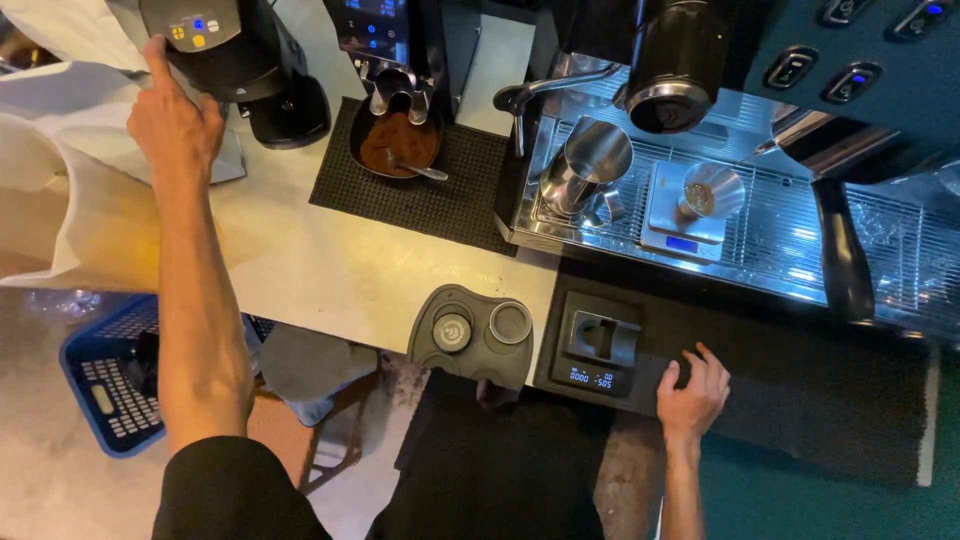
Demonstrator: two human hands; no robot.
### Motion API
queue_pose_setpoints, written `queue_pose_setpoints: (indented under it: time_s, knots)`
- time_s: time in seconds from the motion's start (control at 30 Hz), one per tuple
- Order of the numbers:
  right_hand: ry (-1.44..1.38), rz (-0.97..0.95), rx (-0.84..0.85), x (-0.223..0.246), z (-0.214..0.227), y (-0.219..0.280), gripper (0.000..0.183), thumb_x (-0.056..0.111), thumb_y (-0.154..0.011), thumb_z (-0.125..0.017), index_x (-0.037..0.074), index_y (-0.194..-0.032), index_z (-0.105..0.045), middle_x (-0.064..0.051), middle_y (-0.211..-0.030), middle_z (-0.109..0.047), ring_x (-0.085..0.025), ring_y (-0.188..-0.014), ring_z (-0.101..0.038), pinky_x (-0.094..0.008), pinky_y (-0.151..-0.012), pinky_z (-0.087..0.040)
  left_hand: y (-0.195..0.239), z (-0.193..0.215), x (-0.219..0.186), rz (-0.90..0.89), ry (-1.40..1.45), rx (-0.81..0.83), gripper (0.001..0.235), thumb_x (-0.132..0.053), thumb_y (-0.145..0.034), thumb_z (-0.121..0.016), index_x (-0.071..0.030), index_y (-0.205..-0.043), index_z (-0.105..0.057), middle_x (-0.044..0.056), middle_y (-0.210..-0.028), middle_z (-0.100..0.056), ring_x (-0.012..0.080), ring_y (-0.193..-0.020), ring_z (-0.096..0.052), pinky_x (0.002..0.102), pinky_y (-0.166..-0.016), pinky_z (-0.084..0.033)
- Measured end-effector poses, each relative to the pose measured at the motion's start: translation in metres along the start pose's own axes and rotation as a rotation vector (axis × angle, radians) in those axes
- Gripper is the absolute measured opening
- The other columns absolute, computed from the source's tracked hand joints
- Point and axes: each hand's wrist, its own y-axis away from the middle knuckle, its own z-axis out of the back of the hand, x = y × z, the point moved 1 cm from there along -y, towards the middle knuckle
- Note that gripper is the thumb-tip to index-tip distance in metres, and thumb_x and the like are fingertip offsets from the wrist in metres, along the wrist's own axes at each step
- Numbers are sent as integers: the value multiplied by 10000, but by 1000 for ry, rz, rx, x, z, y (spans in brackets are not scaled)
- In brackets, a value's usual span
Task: The person prepares an espresso shot by leveling coffee grounds in a portafilter using a spoon, tamping the grounds, and then placing a glass under an espresso machine to collect the brew.
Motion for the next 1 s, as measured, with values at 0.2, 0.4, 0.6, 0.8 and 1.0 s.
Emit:
queue_pose_setpoints:
  time_s: [0.2, 0.4, 0.6, 0.8, 1.0]
  knots:
    - [-1, -29, 23, -1, -3, 1, 242, 75, -968, -700, -16, -1192, -717, -172, -1374, -668, -356, -1257, -597, -500, -968, -506, 4, -11, 9, -96, 308, 17, 841, -63, -910, -541, -229, -1670, -221, 171, -891, -736, 545, -899, -631, 614, -714, -481]
    - [70, -35, 54, -8, -10, 2, 276, 120, -977, -691, 13, -1231, -703, -166, -1395, -643, -324, -1264, -587, -460, -991, -506, -12, 5, 6, -190, -97, 21, 582, -33, -987, -570, -138, -1538, -414, 243, -747, -705, 500, -630, -702, 556, -504, -525]
    - [-10, -37, 21, -8, -8, 1, 259, 114, -977, -672, -8, -1203, -706, -181, -1351, -646, -340, -1216, -596, -440, -877, -516, -29, 0, 2, -204, -354, 96, 470, -177, -902, -680, -125, -1307, -446, 169, -774, -783, 485, -635, -768, 510, -498, -531]
    - [5, -17, -28, -1, -2, -3, 213, 82, -942, -682, -3, -1136, -707, -168, -1328, -663, -350, -1189, -608, -467, -865, -509, -29, 2, -11, -116, -350, 155, 540, -236, -951, -761, -104, -1322, -392, 196, -908, -791, 478, -769, -785, 558, -588, -580]
    - [1, -48, -10, 0, -2, -2, 233, 94, -954, -679, -1, -1165, -705, -155, -1343, -647, -345, -1205, -600, -472, -869, -507, -16, 21, -18, -95, 50, 115, 575, -53, -952, -770, -47, -1411, -423, 401, -1044, -729, 622, -928, -672, 656, -717, -519]
